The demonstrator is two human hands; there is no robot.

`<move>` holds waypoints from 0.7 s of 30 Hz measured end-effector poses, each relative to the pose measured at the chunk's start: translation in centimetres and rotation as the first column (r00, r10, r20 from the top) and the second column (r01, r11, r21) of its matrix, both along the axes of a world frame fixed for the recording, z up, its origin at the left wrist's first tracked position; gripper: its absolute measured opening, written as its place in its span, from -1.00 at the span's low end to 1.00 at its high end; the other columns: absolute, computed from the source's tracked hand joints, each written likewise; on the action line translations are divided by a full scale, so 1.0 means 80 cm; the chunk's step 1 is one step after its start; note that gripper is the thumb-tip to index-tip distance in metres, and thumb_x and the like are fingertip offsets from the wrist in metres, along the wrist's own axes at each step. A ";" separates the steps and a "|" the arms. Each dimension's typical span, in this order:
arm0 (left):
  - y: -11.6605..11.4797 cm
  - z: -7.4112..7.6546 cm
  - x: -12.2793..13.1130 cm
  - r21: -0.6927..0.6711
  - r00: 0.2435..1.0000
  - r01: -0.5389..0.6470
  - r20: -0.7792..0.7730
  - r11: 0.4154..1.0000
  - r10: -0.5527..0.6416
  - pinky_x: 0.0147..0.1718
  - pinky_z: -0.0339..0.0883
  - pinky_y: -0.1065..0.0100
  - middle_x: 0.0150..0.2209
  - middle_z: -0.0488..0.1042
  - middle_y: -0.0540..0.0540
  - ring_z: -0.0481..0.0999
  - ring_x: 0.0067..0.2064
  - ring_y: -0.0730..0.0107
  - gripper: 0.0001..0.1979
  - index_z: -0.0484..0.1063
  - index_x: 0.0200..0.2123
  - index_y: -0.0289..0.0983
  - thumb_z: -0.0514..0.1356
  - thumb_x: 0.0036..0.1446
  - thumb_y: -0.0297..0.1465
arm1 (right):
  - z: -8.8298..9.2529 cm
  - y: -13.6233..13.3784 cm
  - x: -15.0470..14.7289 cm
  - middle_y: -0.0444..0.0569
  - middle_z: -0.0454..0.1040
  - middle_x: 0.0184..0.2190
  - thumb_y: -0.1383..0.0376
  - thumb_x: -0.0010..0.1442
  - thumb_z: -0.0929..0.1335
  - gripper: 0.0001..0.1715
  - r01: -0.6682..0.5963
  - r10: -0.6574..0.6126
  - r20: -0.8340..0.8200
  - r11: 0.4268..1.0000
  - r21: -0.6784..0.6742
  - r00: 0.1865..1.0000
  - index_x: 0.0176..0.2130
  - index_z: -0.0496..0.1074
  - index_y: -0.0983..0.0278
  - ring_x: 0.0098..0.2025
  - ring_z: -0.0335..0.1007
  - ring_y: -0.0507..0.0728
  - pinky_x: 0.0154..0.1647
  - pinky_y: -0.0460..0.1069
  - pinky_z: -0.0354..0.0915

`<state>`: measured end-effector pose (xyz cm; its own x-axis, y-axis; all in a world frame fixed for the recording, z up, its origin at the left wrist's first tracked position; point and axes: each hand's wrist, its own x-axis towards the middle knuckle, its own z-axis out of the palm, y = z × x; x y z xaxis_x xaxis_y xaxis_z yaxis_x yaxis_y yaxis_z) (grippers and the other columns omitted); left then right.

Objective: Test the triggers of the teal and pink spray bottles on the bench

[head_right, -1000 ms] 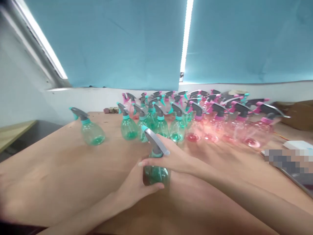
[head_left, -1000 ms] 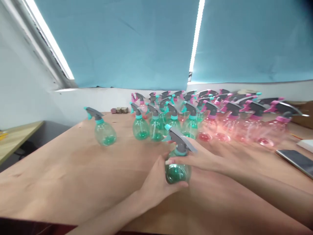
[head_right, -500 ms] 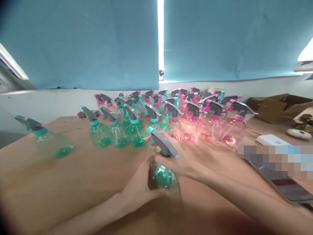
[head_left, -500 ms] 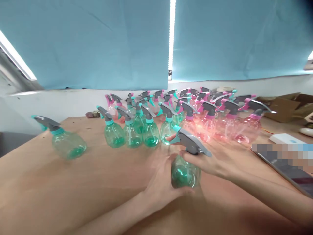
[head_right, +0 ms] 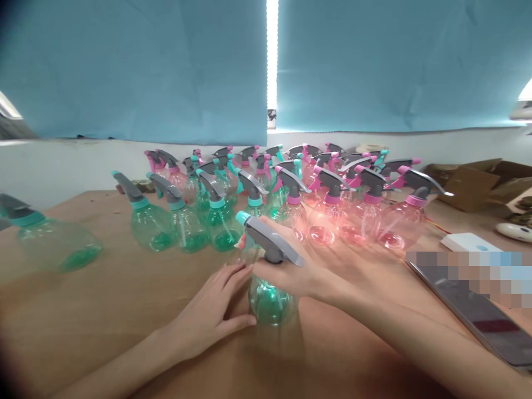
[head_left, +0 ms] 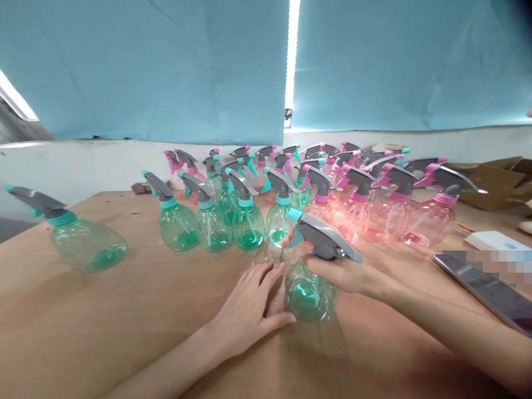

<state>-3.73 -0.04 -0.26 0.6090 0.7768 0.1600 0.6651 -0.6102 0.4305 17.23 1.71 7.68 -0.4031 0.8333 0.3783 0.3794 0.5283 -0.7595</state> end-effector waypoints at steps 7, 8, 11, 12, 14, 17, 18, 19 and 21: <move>0.000 0.000 0.001 0.016 1.000 -0.008 -0.019 1.000 0.008 0.19 0.07 -0.10 0.25 0.19 -0.26 0.14 0.28 -0.08 -0.31 0.08 0.27 -0.19 0.18 0.19 -0.03 | 0.001 -0.003 0.000 -0.31 -0.02 -0.68 0.43 -0.11 0.21 -0.84 -0.029 0.024 -0.090 0.998 -0.052 0.996 -0.46 0.20 0.18 -0.66 -0.11 -0.05 -0.66 -0.11 -0.04; 0.000 0.000 0.001 0.018 1.000 -0.005 -0.015 1.000 0.005 0.20 0.06 -0.10 0.25 0.21 -0.25 0.15 0.27 -0.06 -0.32 0.09 0.27 -0.20 0.18 0.20 -0.04 | 0.001 -0.004 0.000 -0.31 -0.01 -0.68 0.45 -0.11 0.21 -0.83 -0.048 0.043 -0.107 0.998 -0.044 0.993 -0.47 0.19 0.17 -0.65 -0.11 -0.06 -0.66 -0.11 -0.05; 0.001 -0.001 0.002 0.023 1.000 0.008 -0.009 1.000 -0.008 0.23 -0.01 -0.09 0.23 0.25 -0.23 0.20 0.26 -0.01 -0.35 0.09 0.26 -0.20 0.17 0.22 -0.05 | 0.002 -0.007 0.001 -0.31 0.12 -0.62 0.47 -0.12 0.22 -0.79 -0.093 0.090 -0.152 0.996 -0.014 0.984 -0.43 0.23 0.17 -0.66 -0.08 -0.08 -0.65 -0.11 -0.01; 0.001 -0.001 0.002 0.027 1.000 0.012 -0.009 1.000 -0.011 0.24 -0.02 -0.09 0.23 0.25 -0.22 0.20 0.26 -0.01 -0.35 0.09 0.26 -0.19 0.17 0.22 -0.05 | 0.002 -0.008 0.001 -0.31 0.17 -0.60 0.47 -0.12 0.22 -0.77 -0.095 0.092 -0.157 0.995 -0.012 0.983 -0.41 0.25 0.17 -0.67 -0.08 -0.08 -0.64 -0.10 0.00; 0.001 -0.001 0.002 0.032 1.000 0.011 -0.010 0.999 -0.010 0.24 -0.02 -0.10 0.23 0.27 -0.21 0.21 0.26 -0.01 -0.37 0.10 0.25 -0.18 0.17 0.22 -0.05 | 0.003 -0.007 0.001 -0.29 0.23 -0.58 0.44 -0.09 0.22 -0.77 -0.082 0.076 -0.138 0.996 -0.037 0.987 -0.38 0.30 0.17 -0.68 -0.09 -0.08 -0.63 -0.08 0.03; 0.001 -0.001 0.002 0.035 1.000 0.004 -0.018 0.999 -0.004 0.23 0.00 -0.12 0.21 0.29 -0.22 0.20 0.26 -0.02 -0.39 0.14 0.23 -0.20 0.16 0.23 -0.05 | -0.001 -0.002 0.001 -0.25 0.32 -0.56 0.42 -0.08 0.22 -0.68 -0.044 0.035 -0.120 0.997 -0.071 0.992 -0.29 0.38 0.14 -0.65 0.05 -0.04 -0.51 -0.04 0.21; 0.001 -0.001 0.002 0.035 1.000 0.003 -0.026 0.999 -0.002 0.23 0.00 -0.12 0.22 0.29 -0.24 0.19 0.27 -0.02 -0.40 0.15 0.23 -0.21 0.15 0.23 -0.05 | -0.004 0.000 0.002 -0.24 0.37 -0.53 0.42 -0.07 0.22 -0.63 -0.034 0.025 -0.123 0.997 -0.073 0.992 -0.25 0.39 0.12 -0.61 0.15 -0.01 -0.42 -0.01 0.28; 0.001 -0.001 0.002 0.038 0.999 0.002 -0.035 0.999 -0.001 0.23 0.00 -0.11 0.22 0.28 -0.25 0.18 0.28 -0.02 -0.40 0.16 0.22 -0.23 0.14 0.24 -0.05 | -0.007 0.001 0.001 -0.21 0.41 -0.49 0.42 -0.06 0.23 -0.58 -0.030 0.020 -0.134 0.997 -0.073 0.991 -0.20 0.40 0.10 -0.54 0.26 0.02 -0.32 0.02 0.33; 0.001 -0.002 0.002 0.048 0.999 0.004 -0.054 0.999 -0.001 0.24 -0.02 -0.11 0.23 0.27 -0.26 0.16 0.29 -0.01 -0.42 0.19 0.21 -0.25 0.13 0.25 -0.06 | -0.013 0.004 0.001 -0.17 0.47 -0.40 0.41 -0.02 0.23 -0.53 -0.033 0.018 -0.163 0.996 -0.088 0.987 -0.10 0.40 0.08 -0.38 0.41 0.08 -0.21 0.06 0.36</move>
<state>-3.60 0.05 -0.40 0.6198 0.7674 0.1641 0.6849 -0.6311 0.3641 17.32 1.99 6.61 -0.3645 0.8572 0.3637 0.2352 0.4627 -0.8548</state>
